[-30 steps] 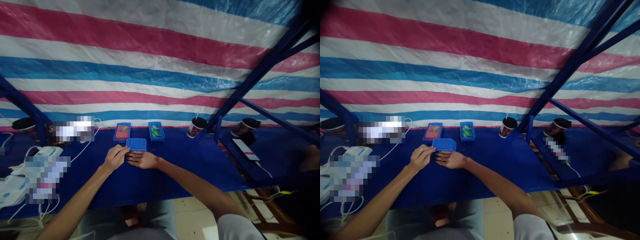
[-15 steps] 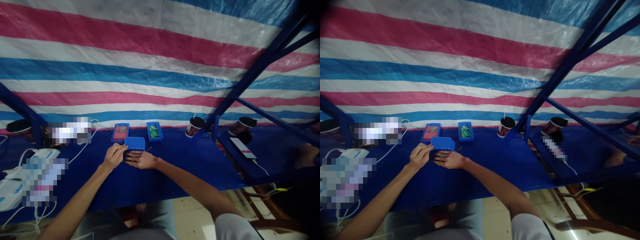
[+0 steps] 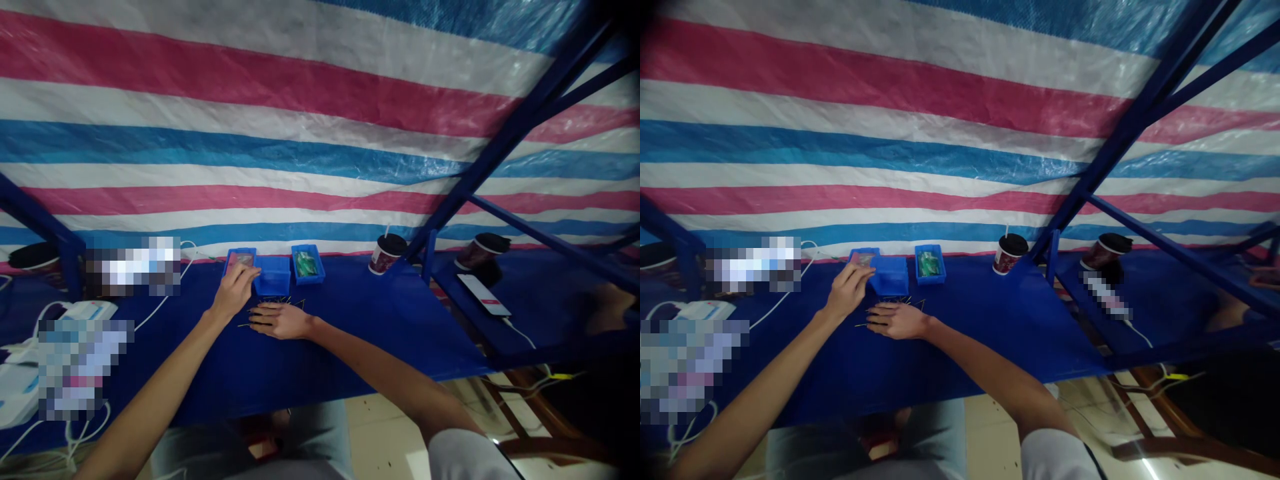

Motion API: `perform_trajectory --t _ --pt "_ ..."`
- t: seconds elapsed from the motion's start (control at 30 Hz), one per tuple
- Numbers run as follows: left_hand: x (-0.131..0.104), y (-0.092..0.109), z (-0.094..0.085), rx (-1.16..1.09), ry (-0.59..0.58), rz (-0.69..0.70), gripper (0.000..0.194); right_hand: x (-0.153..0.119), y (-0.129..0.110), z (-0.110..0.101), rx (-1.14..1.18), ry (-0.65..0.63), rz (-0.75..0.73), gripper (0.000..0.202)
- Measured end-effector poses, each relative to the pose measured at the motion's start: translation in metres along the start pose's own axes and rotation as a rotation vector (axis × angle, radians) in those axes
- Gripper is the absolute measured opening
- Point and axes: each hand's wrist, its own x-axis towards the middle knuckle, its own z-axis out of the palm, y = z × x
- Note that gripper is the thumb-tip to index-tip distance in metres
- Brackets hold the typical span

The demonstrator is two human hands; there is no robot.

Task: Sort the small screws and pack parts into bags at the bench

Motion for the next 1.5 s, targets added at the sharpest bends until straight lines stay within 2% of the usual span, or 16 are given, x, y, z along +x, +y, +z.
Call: perform_trajectory --t 0.13,0.27,0.37,0.47,0.6,0.7,0.8,0.9,1.0,1.07,1.13,1.2,1.27,1.33,1.4,1.5 --pt "0.045 -0.019 0.011 -0.040 -0.148 -0.198 0.023 0.000 0.000 0.001 -0.002 -0.016 0.004 0.032" --pt "0.079 -0.045 0.034 -0.001 -0.333 -0.316 0.021 0.000 0.000 0.002 -0.018 -0.030 0.015 0.032" --pt "0.089 -0.060 0.053 0.014 -0.487 -0.427 0.018 0.000 0.000 0.000 -0.023 -0.036 0.016 0.031" --pt "0.088 -0.071 0.070 0.024 -0.563 -0.532 0.017 0.001 0.000 0.001 -0.024 -0.027 0.019 0.030" --pt "0.080 -0.082 0.084 0.033 -0.575 -0.552 0.018 0.002 0.001 0.002 -0.020 -0.017 0.020 0.030" --pt "0.076 -0.085 0.087 0.027 -0.570 -0.543 0.023 0.002 0.001 0.001 -0.008 -0.020 0.030 0.031" --pt "0.076 -0.082 0.078 0.014 -0.497 -0.489 0.031 0.001 0.000 -0.003 0.012 -0.020 0.068 0.032" --pt "0.074 -0.072 0.055 -0.009 -0.331 -0.372 0.033 -0.001 -0.005 -0.009 0.058 -0.022 0.141 0.034" --pt "0.055 -0.054 0.019 -0.028 -0.210 -0.359 0.034 -0.007 -0.016 -0.021 0.109 0.009 0.248 0.042" --pt "0.029 -0.036 -0.006 -0.048 -0.165 -0.386 0.035 -0.016 -0.025 -0.034 0.142 0.036 0.341 0.048" --pt "-0.007 -0.014 -0.026 -0.081 -0.201 -0.420 0.034 -0.030 -0.033 -0.048 0.169 0.067 0.469 0.049" --pt "-0.047 0.007 -0.038 -0.068 -0.326 -0.409 0.039 -0.046 -0.039 -0.059 0.184 0.071 0.628 0.054" --pt "-0.080 0.025 -0.042 -0.011 -0.482 -0.366 0.063 -0.063 -0.042 -0.065 0.192 0.056 0.778 0.069" --pt "-0.101 0.038 -0.040 0.032 -0.598 -0.317 0.089 -0.076 -0.043 -0.063 0.205 0.021 0.885 0.090" --pt "-0.107 0.046 -0.034 0.057 -0.651 -0.281 0.107 -0.085 -0.043 -0.057 0.217 -0.019 0.940 0.098" --pt "-0.101 0.055 -0.021 0.047 -0.693 -0.226 0.122 -0.088 -0.043 -0.046 0.212 -0.059 0.959 0.091"
